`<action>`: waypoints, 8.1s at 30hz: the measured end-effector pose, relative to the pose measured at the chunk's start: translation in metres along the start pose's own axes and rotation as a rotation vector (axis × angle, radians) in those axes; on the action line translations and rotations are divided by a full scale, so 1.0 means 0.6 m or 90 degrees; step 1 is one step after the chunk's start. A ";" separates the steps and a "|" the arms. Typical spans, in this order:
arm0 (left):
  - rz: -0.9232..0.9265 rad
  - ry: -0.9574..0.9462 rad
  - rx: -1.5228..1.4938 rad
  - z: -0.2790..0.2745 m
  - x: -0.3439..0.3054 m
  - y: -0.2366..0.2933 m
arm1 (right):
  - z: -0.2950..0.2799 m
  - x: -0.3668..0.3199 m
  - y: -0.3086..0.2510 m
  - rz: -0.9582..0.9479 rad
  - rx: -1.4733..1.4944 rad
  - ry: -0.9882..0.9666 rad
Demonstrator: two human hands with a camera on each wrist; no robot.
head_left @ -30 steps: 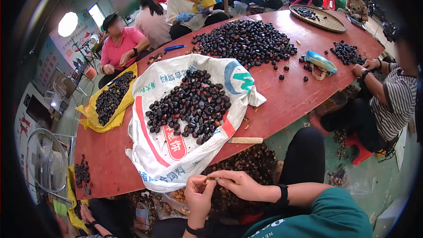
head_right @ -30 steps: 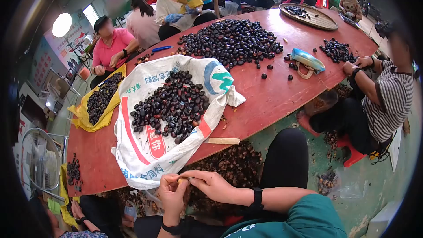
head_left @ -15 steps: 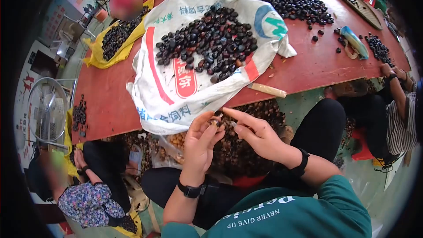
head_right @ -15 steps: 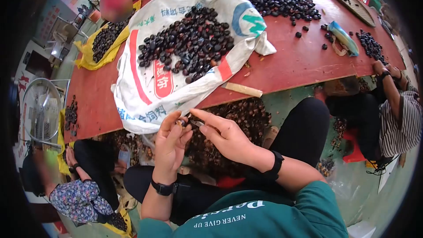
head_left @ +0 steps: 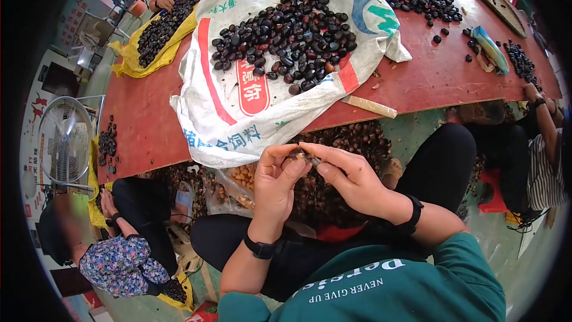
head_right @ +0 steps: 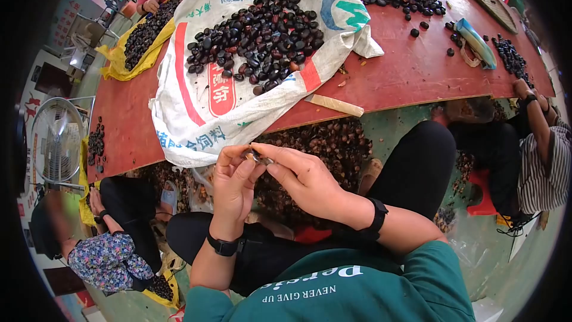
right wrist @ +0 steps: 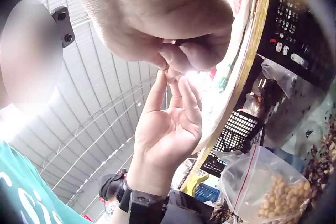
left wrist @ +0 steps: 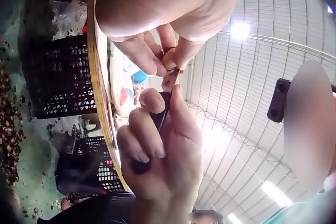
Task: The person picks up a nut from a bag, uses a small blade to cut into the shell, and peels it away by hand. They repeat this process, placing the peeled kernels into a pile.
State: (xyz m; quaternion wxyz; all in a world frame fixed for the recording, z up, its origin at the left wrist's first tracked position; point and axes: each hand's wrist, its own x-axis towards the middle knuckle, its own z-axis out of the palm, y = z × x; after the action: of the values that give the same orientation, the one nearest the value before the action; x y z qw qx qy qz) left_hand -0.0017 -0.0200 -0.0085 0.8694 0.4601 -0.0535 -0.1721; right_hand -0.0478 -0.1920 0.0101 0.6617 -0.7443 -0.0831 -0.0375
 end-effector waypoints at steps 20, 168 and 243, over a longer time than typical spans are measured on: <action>-0.104 -0.048 0.115 -0.055 -0.039 0.045 | -0.036 0.017 -0.008 -0.011 -0.170 0.005; 0.193 -0.012 0.384 0.013 0.003 -0.013 | -0.010 -0.003 -0.006 0.081 0.117 0.036; -0.039 0.019 0.085 0.005 -0.026 0.034 | -0.269 0.060 0.135 0.070 -0.256 0.443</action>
State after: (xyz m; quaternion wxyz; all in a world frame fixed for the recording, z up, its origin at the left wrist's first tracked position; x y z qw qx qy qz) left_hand -0.0120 -0.0060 0.0109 0.8317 0.5211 -0.0375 -0.1877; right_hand 0.0104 -0.3581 -0.0438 0.4925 -0.8051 0.1945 -0.2672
